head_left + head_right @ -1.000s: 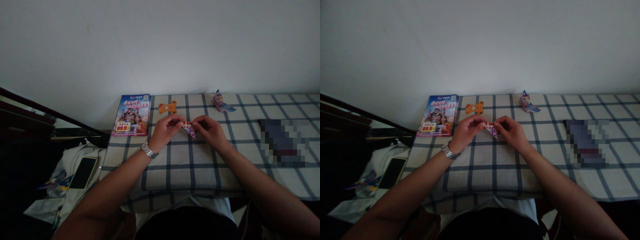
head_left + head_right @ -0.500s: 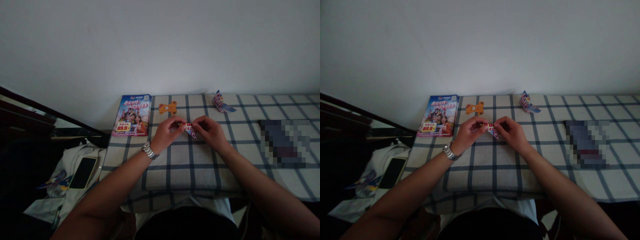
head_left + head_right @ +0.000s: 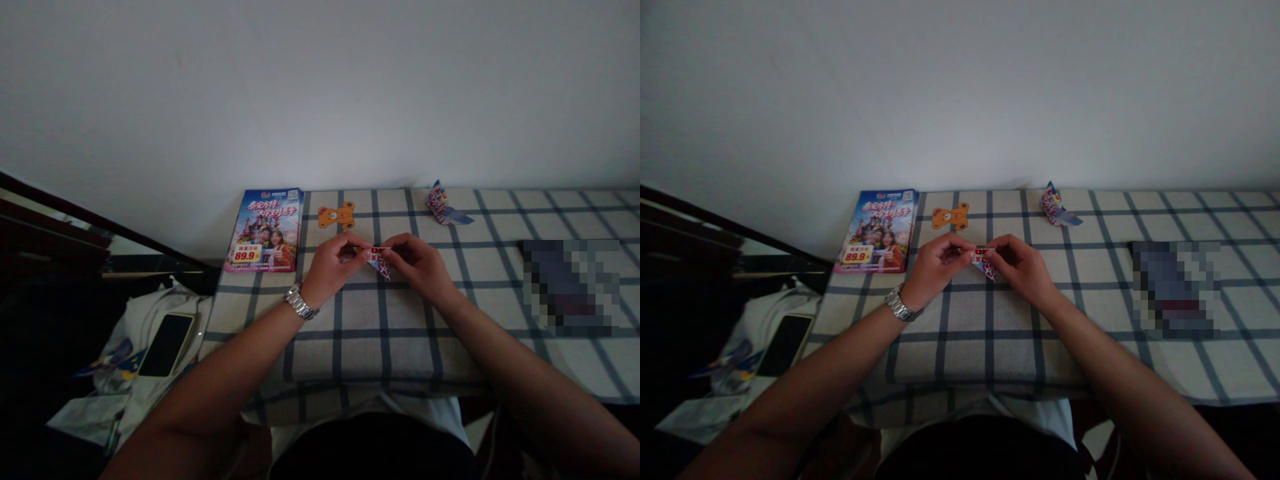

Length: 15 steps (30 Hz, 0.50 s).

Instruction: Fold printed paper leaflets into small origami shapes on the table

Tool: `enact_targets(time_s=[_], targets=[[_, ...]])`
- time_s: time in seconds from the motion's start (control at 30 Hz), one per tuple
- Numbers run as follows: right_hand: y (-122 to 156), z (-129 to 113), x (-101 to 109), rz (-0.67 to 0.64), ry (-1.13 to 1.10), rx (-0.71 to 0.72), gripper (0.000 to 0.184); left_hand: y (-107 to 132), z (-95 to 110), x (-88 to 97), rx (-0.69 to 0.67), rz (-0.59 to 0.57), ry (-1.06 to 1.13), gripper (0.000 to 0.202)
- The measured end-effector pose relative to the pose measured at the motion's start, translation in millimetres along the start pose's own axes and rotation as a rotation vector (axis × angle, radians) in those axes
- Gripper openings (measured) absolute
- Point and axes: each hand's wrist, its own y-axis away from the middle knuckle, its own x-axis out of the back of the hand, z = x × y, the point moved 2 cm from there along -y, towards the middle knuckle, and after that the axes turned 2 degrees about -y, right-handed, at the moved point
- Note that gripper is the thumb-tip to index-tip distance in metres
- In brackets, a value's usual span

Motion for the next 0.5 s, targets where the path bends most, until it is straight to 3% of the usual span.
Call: enact_targets(time_s=[0.5], targets=[[1.8, 1.1, 1.1, -0.066, 0.094, -0.071, 0.031, -0.3, 2.2, -1.6, 0.001, -0.014, -0.042, 0.009]])
